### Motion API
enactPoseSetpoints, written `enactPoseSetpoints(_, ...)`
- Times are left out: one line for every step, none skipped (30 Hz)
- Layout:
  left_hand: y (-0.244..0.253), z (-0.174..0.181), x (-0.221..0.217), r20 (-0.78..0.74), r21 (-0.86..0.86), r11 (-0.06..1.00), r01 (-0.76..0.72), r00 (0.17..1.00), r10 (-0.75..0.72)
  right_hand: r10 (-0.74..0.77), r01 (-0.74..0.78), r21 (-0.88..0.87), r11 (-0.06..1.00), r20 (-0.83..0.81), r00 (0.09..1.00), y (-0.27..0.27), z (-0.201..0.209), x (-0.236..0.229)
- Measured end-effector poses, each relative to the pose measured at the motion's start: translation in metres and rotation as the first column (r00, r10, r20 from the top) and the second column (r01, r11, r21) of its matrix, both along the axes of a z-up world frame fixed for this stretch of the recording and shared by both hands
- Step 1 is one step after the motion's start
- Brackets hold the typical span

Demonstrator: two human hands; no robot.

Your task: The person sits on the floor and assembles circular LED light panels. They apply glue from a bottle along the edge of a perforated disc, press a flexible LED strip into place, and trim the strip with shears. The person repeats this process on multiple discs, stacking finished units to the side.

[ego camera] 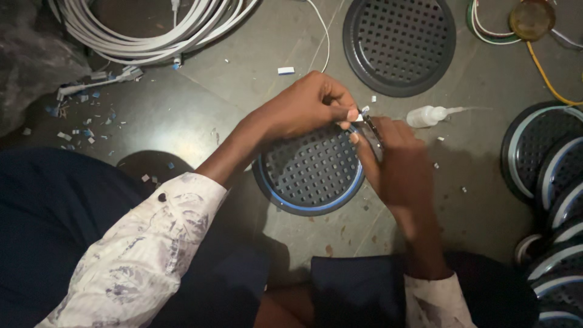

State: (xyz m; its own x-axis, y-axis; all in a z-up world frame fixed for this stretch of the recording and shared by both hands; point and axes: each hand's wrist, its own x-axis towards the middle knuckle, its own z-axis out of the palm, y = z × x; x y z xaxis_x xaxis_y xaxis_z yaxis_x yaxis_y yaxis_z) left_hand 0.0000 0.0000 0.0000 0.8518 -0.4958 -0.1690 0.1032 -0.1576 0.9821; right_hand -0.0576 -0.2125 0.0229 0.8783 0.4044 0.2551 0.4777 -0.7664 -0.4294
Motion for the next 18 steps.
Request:
enactPoseSetpoints(0.001,0.001,-0.001,-0.001,0.003,1.000,0.004,1.000,-0.004,0.007,-0.005,-0.030,1.000,0.044,0.999,0.000,0.001,0.000)
enactPoseSetpoints(0.002,0.001,-0.001,0.018,0.015,1.000,0.005,1.000,-0.006,0.015,-0.010,-0.060,0.998,0.087,0.996,0.000,0.001,0.001)
enactPoseSetpoints(0.002,0.002,-0.001,0.036,0.027,1.000,0.008,0.999,-0.009,-0.036,0.041,-0.105,0.994,0.050,0.998,0.001,0.001,0.001)
enactPoseSetpoints(0.002,0.003,-0.001,0.053,0.039,0.999,0.010,0.998,-0.012,-0.088,0.089,-0.152,0.984,0.015,0.996,0.002,0.001,0.000)
enactPoseSetpoints(0.002,0.003,-0.002,0.032,0.019,1.000,0.011,0.999,-0.011,-0.144,0.137,-0.204,0.969,-0.018,0.989,0.001,0.000,-0.001)
enactPoseSetpoints(0.001,0.003,-0.002,0.010,-0.002,1.000,0.011,1.000,-0.011,-0.199,0.181,-0.172,0.968,-0.096,0.975,0.001,0.000,-0.002)
enactPoseSetpoints(0.001,0.004,-0.001,-0.006,-0.020,1.000,0.010,1.000,-0.010,-0.249,0.227,-0.139,0.964,-0.170,0.953,0.003,-0.002,-0.002)
enactPoseSetpoints(0.001,0.005,0.000,-0.006,-0.037,0.999,0.010,1.000,-0.010,-0.294,0.275,-0.110,0.955,-0.244,0.924,0.004,-0.003,-0.002)
enactPoseSetpoints(0.001,0.005,-0.001,-0.008,-0.051,0.999,0.007,1.000,-0.008,-0.249,0.255,-0.018,0.967,-0.294,0.923,0.004,-0.004,-0.001)
enactPoseSetpoints(0.001,0.006,-0.002,-0.011,-0.066,0.998,0.005,1.000,-0.005,-0.199,0.237,0.075,0.969,-0.338,0.920,0.005,-0.004,-0.002)
enactPoseSetpoints(0.002,0.006,-0.002,-0.006,-0.044,0.999,0.003,1.000,-0.003,-0.145,0.221,0.166,0.961,-0.377,0.915,0.006,-0.004,-0.001)
enactPoseSetpoints(0.002,0.005,-0.002,-0.002,-0.022,1.000,0.001,1.000,-0.001,-0.158,0.237,0.161,0.958,-0.391,0.907,0.006,-0.004,-0.001)
enactPoseSetpoints(0.002,0.005,-0.002,0.003,0.000,1.000,-0.002,1.000,0.002,-0.171,0.251,0.155,0.955,-0.404,0.899,0.007,-0.004,-0.001)
enactPoseSetpoints(0.002,0.005,-0.001,0.010,-0.016,1.000,-0.001,1.000,0.002,-0.183,0.266,0.150,0.952,-0.416,0.891,0.008,-0.004,-0.001)
enactPoseSetpoints(0.002,0.004,-0.001,0.017,-0.031,1.000,-0.001,1.000,0.002,-0.166,0.258,0.166,0.952,-0.428,0.888,0.009,-0.004,-0.001)
enactPoseSetpoints(0.002,0.004,-0.001,0.023,-0.045,0.999,-0.001,1.000,0.002,-0.150,0.251,0.183,0.951,-0.439,0.886,0.009,-0.003,-0.001)
enactPoseSetpoints(0.003,0.003,-0.001,0.022,-0.022,1.000,-0.002,1.000,0.003,-0.134,0.245,0.198,0.949,-0.449,0.883,0.010,-0.003,0.000)
enactPoseSetpoints(0.003,0.003,0.000,0.022,0.001,1.000,-0.003,1.000,0.003,-0.132,0.271,0.214,0.938,-0.503,0.854,0.010,-0.003,0.000)
